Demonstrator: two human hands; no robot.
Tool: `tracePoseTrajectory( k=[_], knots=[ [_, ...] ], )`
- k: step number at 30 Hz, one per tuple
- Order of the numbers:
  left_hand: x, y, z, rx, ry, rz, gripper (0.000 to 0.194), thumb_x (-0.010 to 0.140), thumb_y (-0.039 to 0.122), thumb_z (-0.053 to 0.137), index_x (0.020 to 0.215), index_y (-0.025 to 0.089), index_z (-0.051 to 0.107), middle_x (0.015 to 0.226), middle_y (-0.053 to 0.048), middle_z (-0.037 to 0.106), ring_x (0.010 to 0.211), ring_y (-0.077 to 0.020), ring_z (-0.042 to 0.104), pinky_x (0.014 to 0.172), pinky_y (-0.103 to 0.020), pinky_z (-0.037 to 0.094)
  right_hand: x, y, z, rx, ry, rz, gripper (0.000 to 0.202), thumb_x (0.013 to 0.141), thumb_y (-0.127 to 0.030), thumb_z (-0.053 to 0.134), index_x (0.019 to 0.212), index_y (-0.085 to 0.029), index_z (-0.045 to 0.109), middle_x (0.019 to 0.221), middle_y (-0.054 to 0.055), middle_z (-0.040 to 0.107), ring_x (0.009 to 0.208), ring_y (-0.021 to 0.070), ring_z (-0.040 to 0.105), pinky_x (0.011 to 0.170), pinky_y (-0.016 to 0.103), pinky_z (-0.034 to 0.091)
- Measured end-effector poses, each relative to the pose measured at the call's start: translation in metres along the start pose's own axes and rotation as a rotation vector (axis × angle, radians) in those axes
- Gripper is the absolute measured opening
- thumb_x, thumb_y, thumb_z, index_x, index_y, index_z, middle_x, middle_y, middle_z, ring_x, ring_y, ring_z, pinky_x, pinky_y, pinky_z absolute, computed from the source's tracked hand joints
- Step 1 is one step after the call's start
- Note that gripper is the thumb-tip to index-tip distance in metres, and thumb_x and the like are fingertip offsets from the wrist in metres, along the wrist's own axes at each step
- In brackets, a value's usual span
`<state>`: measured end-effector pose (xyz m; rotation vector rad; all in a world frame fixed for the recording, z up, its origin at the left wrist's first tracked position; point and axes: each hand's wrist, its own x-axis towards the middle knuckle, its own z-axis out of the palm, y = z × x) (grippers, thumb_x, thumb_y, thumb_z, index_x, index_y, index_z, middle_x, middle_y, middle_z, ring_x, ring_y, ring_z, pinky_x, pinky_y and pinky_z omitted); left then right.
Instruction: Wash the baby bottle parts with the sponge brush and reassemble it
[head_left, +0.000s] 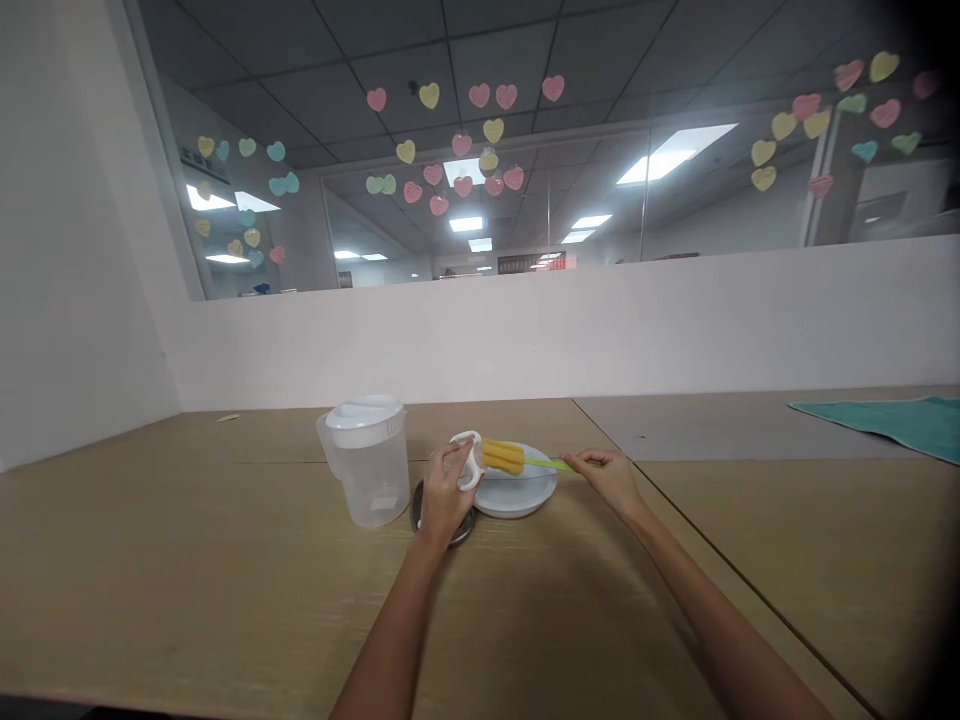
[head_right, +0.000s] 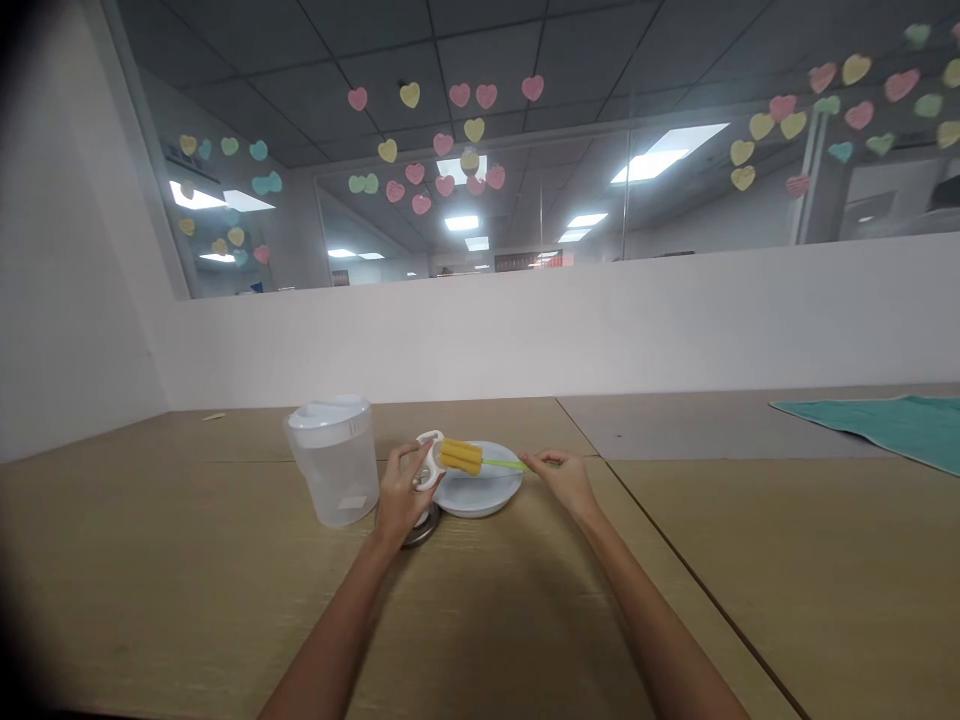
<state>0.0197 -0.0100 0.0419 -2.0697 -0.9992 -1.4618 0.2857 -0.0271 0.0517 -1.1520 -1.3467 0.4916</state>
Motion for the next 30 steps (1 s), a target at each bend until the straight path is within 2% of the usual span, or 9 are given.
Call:
tracePoseTrajectory(
  k=[6,10,14,18,22,26,28,30],
  knots=[
    [-0.005,-0.003,0.003,0.083,-0.098,0.168,0.057,0.077,0.008,0.051,0.131,0.026,0.042,0.112,-0.011,0.049,0.111,-0.0229,0.047,0.095,-0.042,0.043,-0.002,0.002,0.004,-0.022,-0.077,-0.019,0.039,0.061,-0.055,0.066,0.057,-0.017,0.067,0.066,0.006,0.068,0.073,0.0218,0.061,0.069,0.029,0.044],
    [-0.004,0.007,0.005,0.075,-0.207,0.276,0.058,0.076,0.004,0.046,0.13,0.026,0.043,0.112,-0.01,0.052,0.114,-0.0235,0.047,0.098,-0.046,0.041,-0.009,0.0,0.014,-0.026,-0.071,-0.036,0.038,0.062,-0.053,0.066,0.053,-0.016,0.065,0.063,0.006,0.067,0.069,0.0207,0.06,0.07,0.029,0.044],
    [-0.002,0.02,0.006,0.062,-0.236,0.351,0.061,0.074,0.001,0.044,0.129,0.026,0.044,0.111,-0.01,0.053,0.113,-0.0224,0.047,0.1,-0.046,0.039,-0.013,-0.002,0.024,0.014,-0.066,-0.06,0.038,0.062,-0.053,0.066,0.053,-0.016,0.064,0.061,0.005,0.065,0.067,0.0191,0.058,0.07,0.028,0.043],
    [0.001,0.018,0.002,0.114,-0.217,0.299,0.059,0.075,0.003,0.047,0.128,0.029,0.045,0.111,-0.009,0.053,0.112,-0.0236,0.048,0.1,-0.046,0.04,-0.01,-0.002,0.02,0.028,-0.059,-0.046,0.04,0.062,-0.055,0.065,0.055,-0.016,0.065,0.063,0.006,0.065,0.07,0.0205,0.058,0.069,0.029,0.043],
    [0.002,0.002,-0.002,0.201,-0.174,0.208,0.057,0.076,0.003,0.047,0.127,0.029,0.047,0.11,-0.009,0.053,0.111,-0.0247,0.048,0.097,-0.045,0.042,-0.001,0.002,0.007,-0.008,-0.039,-0.03,0.041,0.06,-0.056,0.066,0.053,-0.016,0.064,0.058,0.004,0.062,0.064,0.0176,0.055,0.063,0.026,0.041],
    [0.001,-0.016,-0.003,0.264,-0.155,0.2,0.053,0.078,0.002,0.044,0.123,0.029,0.051,0.109,-0.009,0.055,0.109,-0.0238,0.05,0.097,-0.047,0.041,0.009,0.016,-0.009,-0.031,0.047,0.066,0.042,0.06,-0.056,0.065,0.05,-0.016,0.058,0.045,-0.002,0.048,0.047,0.0112,0.043,0.05,0.024,0.034],
    [0.0,-0.022,-0.003,0.278,-0.173,0.226,0.053,0.078,0.001,0.043,0.122,0.028,0.052,0.109,-0.008,0.055,0.109,-0.0228,0.051,0.099,-0.047,0.039,0.014,0.027,-0.018,0.0,0.168,0.162,0.043,0.062,-0.059,0.062,0.052,-0.017,0.056,0.039,-0.005,0.039,0.039,0.0102,0.036,0.043,0.025,0.03],
    [-0.002,-0.023,-0.002,0.283,-0.2,0.24,0.053,0.077,0.0,0.043,0.122,0.028,0.052,0.109,-0.008,0.055,0.109,-0.0221,0.051,0.101,-0.046,0.037,0.017,0.038,-0.025,-0.018,0.291,0.257,0.043,0.066,-0.059,0.055,0.054,-0.018,0.054,0.037,-0.005,0.037,0.036,0.0114,0.036,0.041,0.026,0.031]
  ],
)
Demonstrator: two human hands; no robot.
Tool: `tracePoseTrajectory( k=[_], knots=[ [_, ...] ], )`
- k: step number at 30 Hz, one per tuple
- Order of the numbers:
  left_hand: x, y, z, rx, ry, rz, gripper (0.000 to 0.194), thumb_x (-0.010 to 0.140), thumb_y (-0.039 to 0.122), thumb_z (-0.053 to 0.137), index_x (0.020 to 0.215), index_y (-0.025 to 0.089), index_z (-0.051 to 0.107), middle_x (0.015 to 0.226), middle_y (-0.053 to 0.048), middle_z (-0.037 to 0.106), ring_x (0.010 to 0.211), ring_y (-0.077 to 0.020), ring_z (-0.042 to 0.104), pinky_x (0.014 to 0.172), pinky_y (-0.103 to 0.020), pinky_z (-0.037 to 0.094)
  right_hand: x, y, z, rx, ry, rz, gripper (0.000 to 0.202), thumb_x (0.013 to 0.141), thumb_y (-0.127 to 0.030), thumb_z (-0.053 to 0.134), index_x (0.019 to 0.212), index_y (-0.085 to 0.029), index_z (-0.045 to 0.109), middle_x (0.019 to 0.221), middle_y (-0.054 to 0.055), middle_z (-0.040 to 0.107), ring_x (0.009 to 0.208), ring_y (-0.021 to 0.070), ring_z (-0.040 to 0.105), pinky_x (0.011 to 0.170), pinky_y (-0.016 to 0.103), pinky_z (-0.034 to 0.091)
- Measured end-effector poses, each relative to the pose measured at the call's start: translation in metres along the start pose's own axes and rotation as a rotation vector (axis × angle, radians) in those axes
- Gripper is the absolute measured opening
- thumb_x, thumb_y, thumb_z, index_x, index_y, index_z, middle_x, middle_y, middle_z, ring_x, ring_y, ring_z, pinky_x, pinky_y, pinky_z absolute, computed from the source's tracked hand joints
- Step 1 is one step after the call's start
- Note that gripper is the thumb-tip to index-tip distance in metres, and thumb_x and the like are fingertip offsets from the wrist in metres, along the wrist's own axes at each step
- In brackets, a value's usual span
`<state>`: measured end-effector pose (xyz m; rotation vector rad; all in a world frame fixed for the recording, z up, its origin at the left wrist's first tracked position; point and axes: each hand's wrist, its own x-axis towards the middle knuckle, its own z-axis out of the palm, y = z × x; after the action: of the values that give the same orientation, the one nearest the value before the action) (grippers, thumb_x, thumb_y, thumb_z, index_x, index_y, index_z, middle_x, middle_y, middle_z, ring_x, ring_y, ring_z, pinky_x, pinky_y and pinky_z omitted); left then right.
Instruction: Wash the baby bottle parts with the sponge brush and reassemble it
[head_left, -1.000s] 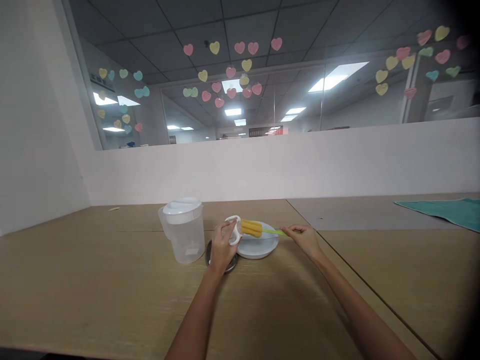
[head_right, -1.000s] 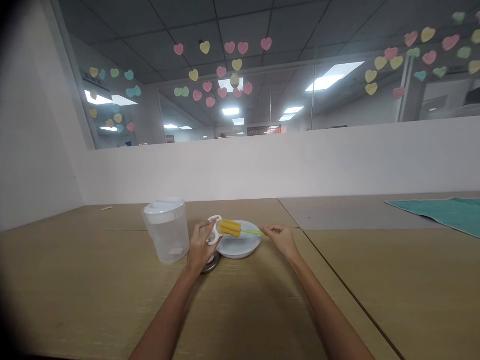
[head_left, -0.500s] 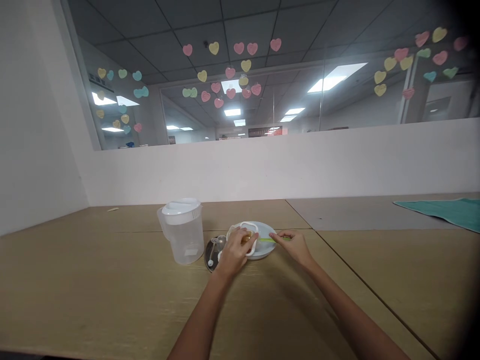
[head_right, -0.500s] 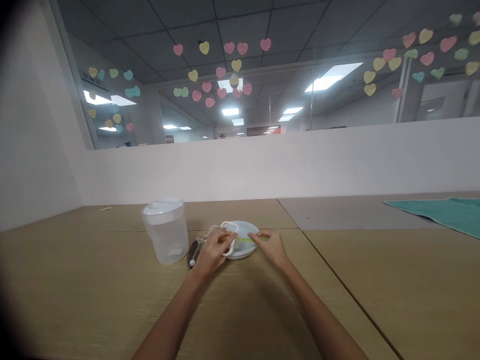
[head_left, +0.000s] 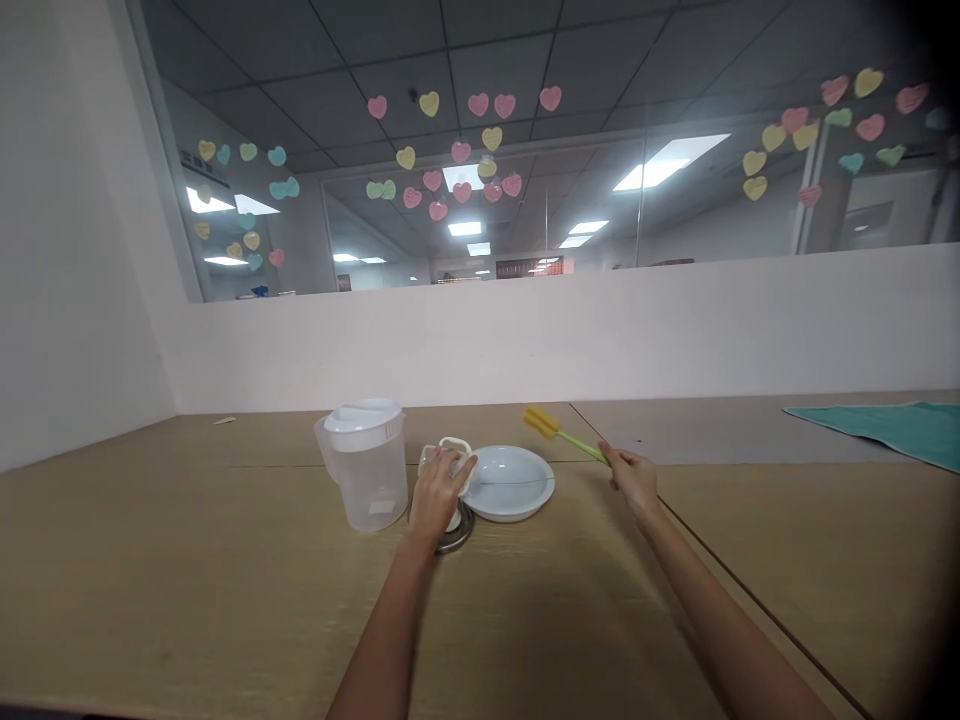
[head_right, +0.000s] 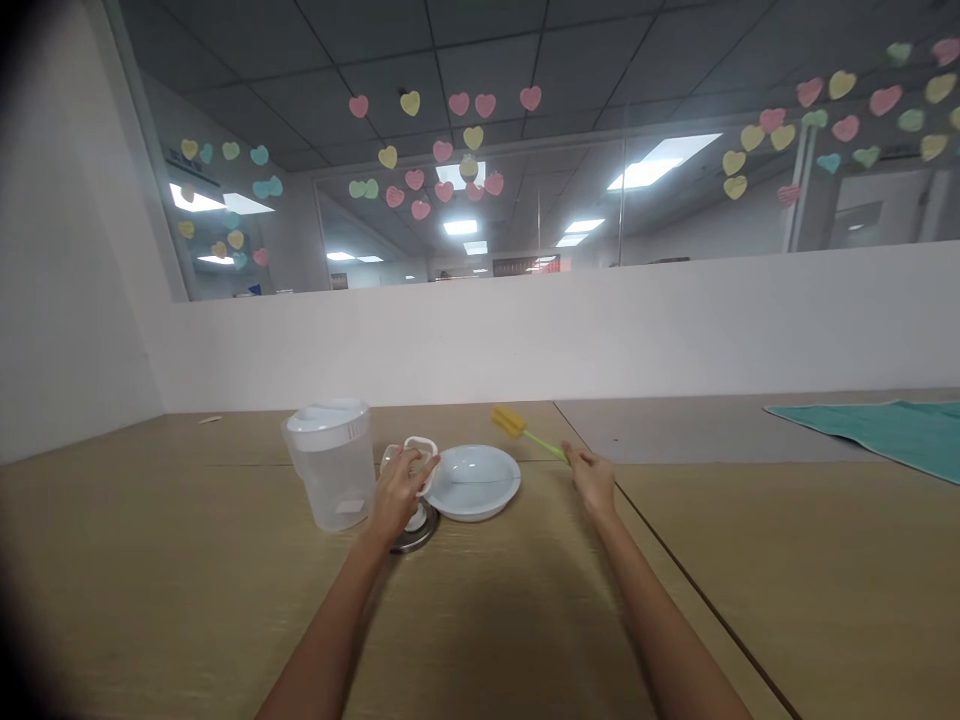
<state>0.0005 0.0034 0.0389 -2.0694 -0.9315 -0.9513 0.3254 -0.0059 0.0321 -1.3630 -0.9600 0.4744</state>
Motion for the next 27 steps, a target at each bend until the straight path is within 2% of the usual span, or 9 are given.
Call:
tracePoseTrajectory(
  k=[2,4,6,9,12,16,21,24,27],
  knots=[
    [-0.001,0.002,0.001,-0.014,-0.007,-0.028,0.052,0.077,0.005,0.048,0.124,0.027,0.05,0.109,-0.008,0.055,0.108,-0.0226,0.051,0.101,-0.046,0.037,0.006,0.008,-0.003,-0.109,0.022,0.043,0.04,0.072,-0.055,0.048,0.058,-0.018,0.056,0.038,-0.004,0.041,0.035,0.0136,0.042,0.044,0.027,0.034],
    [-0.001,0.006,0.001,-0.053,0.036,-0.124,0.048,0.077,0.016,0.056,0.124,0.025,0.049,0.108,-0.009,0.054,0.105,-0.0237,0.051,0.098,-0.045,0.039,0.008,0.014,-0.003,-0.268,-0.062,0.034,0.038,0.076,-0.049,0.043,0.066,-0.017,0.06,0.041,-0.001,0.048,0.036,0.0149,0.046,0.047,0.028,0.036],
    [0.0,0.01,0.0,-0.11,0.139,-0.278,0.047,0.077,0.03,0.061,0.122,0.022,0.05,0.106,-0.011,0.054,0.102,-0.0245,0.052,0.093,-0.042,0.042,0.007,0.019,0.001,-0.383,-0.169,0.01,0.034,0.076,-0.043,0.042,0.071,-0.017,0.063,0.044,0.001,0.054,0.037,0.015,0.049,0.049,0.028,0.036],
    [0.005,0.016,-0.003,-0.226,0.28,-0.489,0.049,0.076,0.042,0.061,0.118,0.019,0.052,0.104,-0.01,0.056,0.098,-0.024,0.053,0.087,-0.039,0.044,-0.002,0.026,0.013,-0.442,-0.27,-0.017,0.023,0.072,-0.034,0.049,0.06,-0.018,0.062,0.045,0.002,0.056,0.042,0.0141,0.049,0.049,0.025,0.032],
    [0.007,0.028,-0.009,-0.357,0.336,-0.549,0.044,0.078,0.043,0.058,0.114,0.018,0.052,0.102,-0.009,0.059,0.095,-0.0235,0.055,0.084,-0.037,0.043,-0.013,0.033,0.028,-0.483,-0.366,-0.048,0.017,0.065,-0.025,0.053,0.051,-0.018,0.057,0.047,0.002,0.057,0.047,0.0125,0.049,0.048,0.023,0.027],
    [0.003,0.057,-0.015,-0.466,0.32,-0.425,0.044,0.079,0.041,0.053,0.116,0.017,0.05,0.104,-0.011,0.06,0.095,-0.0249,0.055,0.083,-0.038,0.041,-0.024,0.037,0.04,-0.495,-0.535,-0.075,0.011,0.058,-0.021,0.056,0.047,-0.017,0.056,0.045,-0.001,0.053,0.046,0.0101,0.044,0.047,0.022,0.023],
    [-0.002,0.094,-0.012,-0.593,0.082,-0.028,0.057,0.072,0.044,0.056,0.121,0.016,0.046,0.096,-0.011,0.063,0.088,-0.0248,0.057,0.083,-0.041,0.039,-0.029,0.033,0.038,-0.444,-0.739,-0.075,0.019,0.054,-0.025,0.06,0.04,-0.017,0.051,0.039,-0.005,0.043,0.043,0.0076,0.034,0.044,0.021,0.021],
    [-0.004,0.101,-0.008,-0.595,-0.027,0.085,0.06,0.072,0.045,0.054,0.122,0.015,0.047,0.093,-0.012,0.063,0.087,-0.0257,0.057,0.081,-0.041,0.04,-0.032,0.029,0.033,-0.391,-0.824,-0.048,0.022,0.05,-0.026,0.064,0.037,-0.017,0.05,0.036,-0.006,0.04,0.041,0.0071,0.031,0.042,0.021,0.02],
    [-0.007,0.097,-0.006,-0.599,-0.081,0.069,0.063,0.073,0.048,0.052,0.125,0.014,0.044,0.098,-0.014,0.062,0.091,-0.0268,0.056,0.083,-0.042,0.039,-0.034,0.027,0.03,-0.289,-0.874,-0.016,0.022,0.046,-0.024,0.069,0.036,-0.016,0.051,0.036,-0.005,0.043,0.039,0.0075,0.032,0.04,0.021,0.02]
  ],
)
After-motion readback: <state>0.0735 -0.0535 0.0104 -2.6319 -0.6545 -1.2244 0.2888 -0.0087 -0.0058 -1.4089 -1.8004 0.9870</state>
